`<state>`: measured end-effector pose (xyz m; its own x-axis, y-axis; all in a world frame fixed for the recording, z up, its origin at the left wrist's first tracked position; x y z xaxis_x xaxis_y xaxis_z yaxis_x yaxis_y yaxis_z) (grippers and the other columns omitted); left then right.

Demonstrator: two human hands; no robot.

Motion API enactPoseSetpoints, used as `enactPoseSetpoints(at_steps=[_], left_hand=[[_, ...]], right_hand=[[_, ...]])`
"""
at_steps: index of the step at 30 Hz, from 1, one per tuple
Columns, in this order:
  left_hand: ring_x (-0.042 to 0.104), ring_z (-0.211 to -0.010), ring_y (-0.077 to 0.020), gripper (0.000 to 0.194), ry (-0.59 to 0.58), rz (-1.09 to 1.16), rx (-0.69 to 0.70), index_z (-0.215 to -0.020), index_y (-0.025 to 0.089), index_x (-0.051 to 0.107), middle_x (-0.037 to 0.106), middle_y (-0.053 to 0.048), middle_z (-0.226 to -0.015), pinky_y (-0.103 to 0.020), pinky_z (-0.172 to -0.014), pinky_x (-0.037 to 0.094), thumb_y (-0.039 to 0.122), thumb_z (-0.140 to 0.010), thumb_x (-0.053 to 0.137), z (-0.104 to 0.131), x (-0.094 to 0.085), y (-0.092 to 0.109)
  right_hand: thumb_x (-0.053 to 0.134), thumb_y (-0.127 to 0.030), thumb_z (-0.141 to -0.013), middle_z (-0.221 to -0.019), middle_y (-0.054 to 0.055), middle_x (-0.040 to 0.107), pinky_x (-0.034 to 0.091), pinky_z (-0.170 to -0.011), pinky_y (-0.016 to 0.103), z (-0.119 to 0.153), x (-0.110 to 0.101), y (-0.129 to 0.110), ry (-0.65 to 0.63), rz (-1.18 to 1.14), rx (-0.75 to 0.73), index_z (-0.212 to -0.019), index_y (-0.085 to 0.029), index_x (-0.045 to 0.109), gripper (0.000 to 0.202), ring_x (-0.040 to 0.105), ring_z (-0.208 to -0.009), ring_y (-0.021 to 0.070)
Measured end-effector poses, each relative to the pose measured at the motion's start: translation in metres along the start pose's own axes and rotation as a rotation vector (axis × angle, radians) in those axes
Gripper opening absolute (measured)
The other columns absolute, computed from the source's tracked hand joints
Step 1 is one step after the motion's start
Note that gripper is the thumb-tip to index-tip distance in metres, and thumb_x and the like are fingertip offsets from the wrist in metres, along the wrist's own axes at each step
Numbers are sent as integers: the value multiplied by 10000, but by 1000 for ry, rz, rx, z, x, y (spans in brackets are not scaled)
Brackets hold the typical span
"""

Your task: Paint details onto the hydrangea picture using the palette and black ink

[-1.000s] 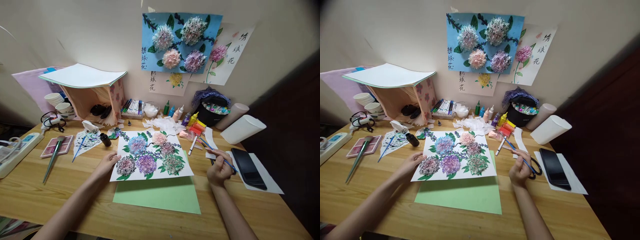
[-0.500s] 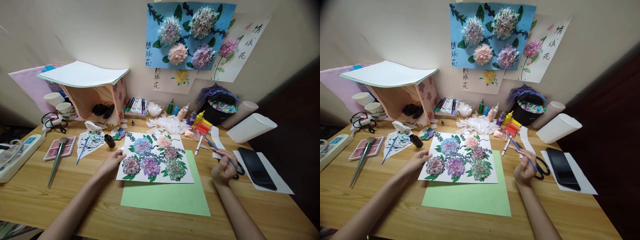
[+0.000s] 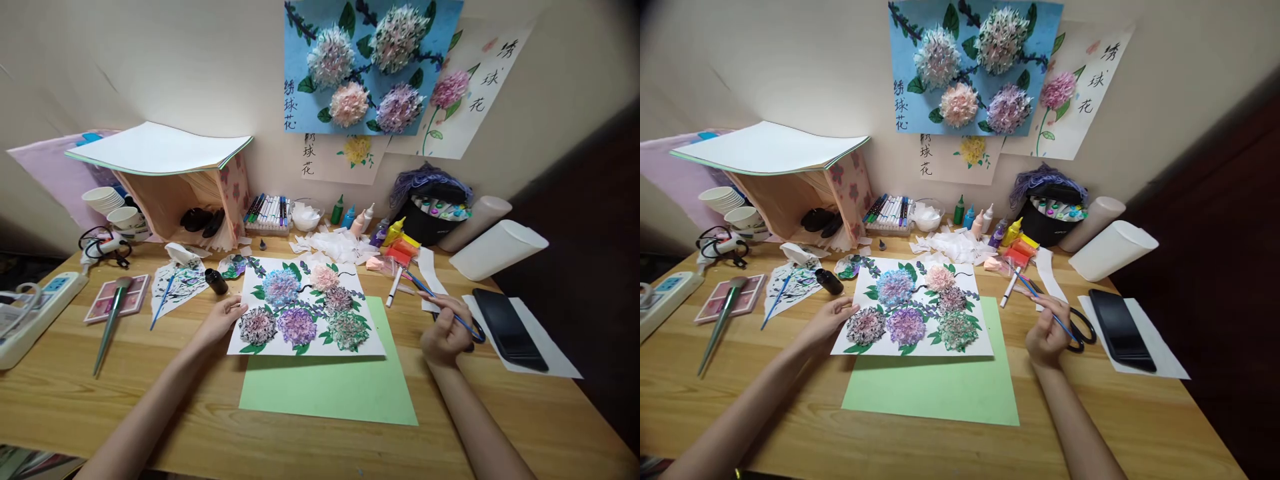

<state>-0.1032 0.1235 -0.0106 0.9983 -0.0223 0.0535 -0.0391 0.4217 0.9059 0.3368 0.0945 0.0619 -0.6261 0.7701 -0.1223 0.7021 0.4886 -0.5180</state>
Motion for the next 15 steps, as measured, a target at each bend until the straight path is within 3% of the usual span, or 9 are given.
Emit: enactPoseSetpoints(at_steps=[3, 8, 12, 15], left_hand=[[664, -769, -236, 513, 55, -57, 38, -870, 132, 640, 720, -84, -840, -312, -700, 497, 478, -521, 787, -6, 0, 6], [650, -678, -213, 508, 132, -107, 29, -870, 136, 640, 702, -63, -756, -290, -598, 490, 477, -519, 777, -5, -7, 8], [638, -651, -182, 493, 239, -135, 29, -937, 138, 624, 681, -59, -752, -284, -614, 493, 509, -621, 701, 18, -28, 0], [633, -752, -217, 495, 474, -315, 166, -986, 151, 605, 652, -91, -877, -329, -667, 507, 553, -696, 619, 41, -54, 9]], right_hand=[[403, -263, -885, -761, 83, 632, 478, -730, 422, 0, -1, -5, -6, -28, -37, -832, -173, 601, 225, 596, -799, 221], [400, -243, -883, -760, 79, 625, 479, -715, 410, -2, -3, -11, -12, -6, -79, -820, -169, 605, 227, 595, -789, 215], [393, -268, -885, -740, 71, 638, 479, -701, 409, -3, -3, -14, 2, -28, -77, -794, -163, 606, 254, 609, -755, 214], [423, -295, -869, -716, 52, 636, 480, -690, 419, -2, 2, -17, 1, -66, -22, -768, -192, 607, 234, 614, -730, 221]])
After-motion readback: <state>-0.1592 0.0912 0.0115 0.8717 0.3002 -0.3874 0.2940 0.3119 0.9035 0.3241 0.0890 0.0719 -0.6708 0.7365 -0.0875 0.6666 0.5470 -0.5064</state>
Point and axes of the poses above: each hand's wrist, its own z-axis away from the middle knuckle, its own x-axis out of the palm, y = z × x, the point moved 8 cm from there along -z, towards the middle knuckle
